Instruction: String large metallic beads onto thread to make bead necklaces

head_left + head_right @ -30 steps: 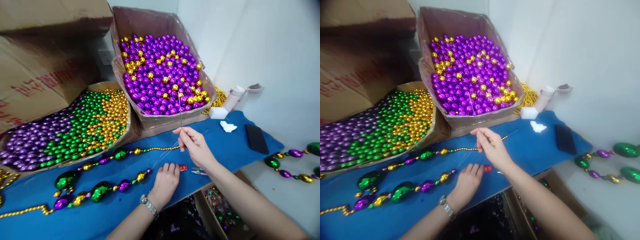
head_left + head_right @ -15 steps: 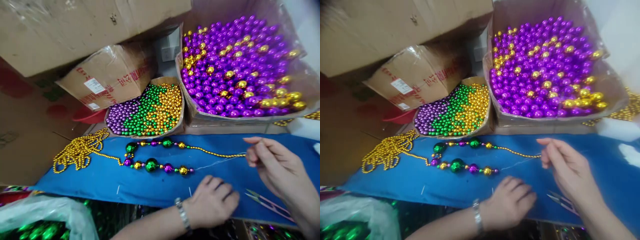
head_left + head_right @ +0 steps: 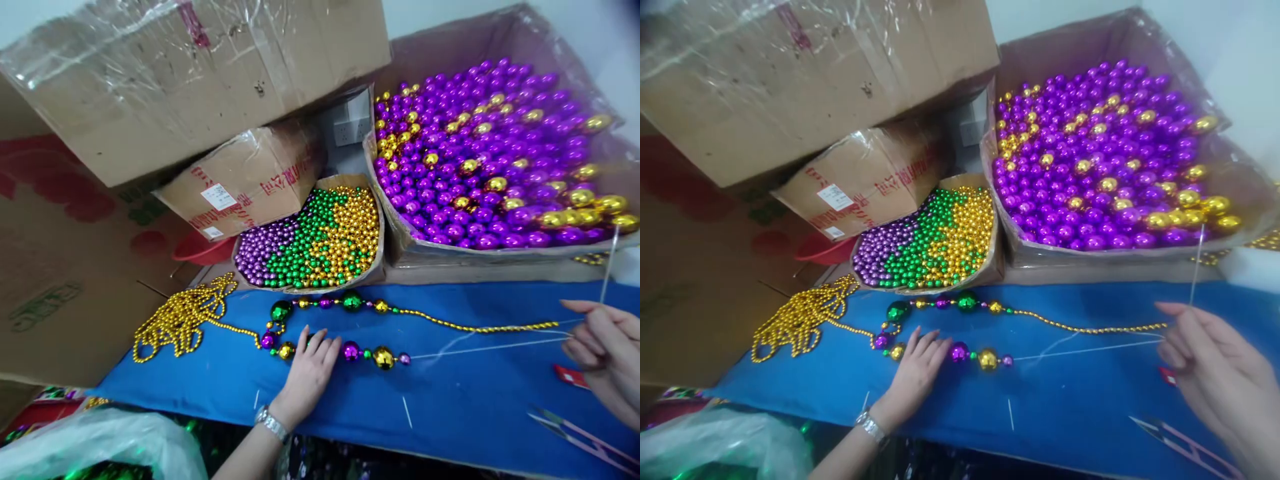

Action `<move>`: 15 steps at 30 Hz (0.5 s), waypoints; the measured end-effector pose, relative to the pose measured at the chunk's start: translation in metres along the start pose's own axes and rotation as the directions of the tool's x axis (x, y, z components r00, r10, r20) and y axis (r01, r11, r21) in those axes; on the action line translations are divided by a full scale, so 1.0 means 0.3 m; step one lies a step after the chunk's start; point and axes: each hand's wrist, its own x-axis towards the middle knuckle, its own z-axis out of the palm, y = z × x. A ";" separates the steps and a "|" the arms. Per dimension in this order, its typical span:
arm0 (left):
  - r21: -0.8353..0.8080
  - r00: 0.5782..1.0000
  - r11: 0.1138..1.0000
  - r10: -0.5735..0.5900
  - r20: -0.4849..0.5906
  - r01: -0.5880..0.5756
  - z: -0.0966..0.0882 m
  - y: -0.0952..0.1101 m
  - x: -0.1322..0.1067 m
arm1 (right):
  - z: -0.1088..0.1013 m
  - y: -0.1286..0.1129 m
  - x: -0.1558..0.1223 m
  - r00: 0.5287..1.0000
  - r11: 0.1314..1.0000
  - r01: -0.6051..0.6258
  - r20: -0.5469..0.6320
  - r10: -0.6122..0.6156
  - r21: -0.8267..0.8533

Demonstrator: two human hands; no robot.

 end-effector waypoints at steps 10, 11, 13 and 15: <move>0.022 0.998 0.998 0.061 0.021 -0.061 -0.021 -0.112 -0.065 | -0.022 -0.049 0.034 0.994 0.993 0.102 -0.054 -0.099 0.052; 0.011 0.997 0.998 0.067 0.031 -0.067 -0.026 -0.114 -0.065 | -0.013 -0.057 0.028 0.994 0.993 0.108 -0.042 -0.106 0.053; -0.014 0.997 0.998 0.067 0.031 -0.066 -0.039 -0.116 -0.066 | 0.003 -0.073 0.014 0.989 0.988 0.144 -0.034 -0.143 0.049; -0.041 0.998 0.998 0.055 0.018 -0.054 -0.058 -0.102 -0.060 | 0.018 -0.093 -0.004 0.981 0.980 0.195 -0.029 -0.194 0.041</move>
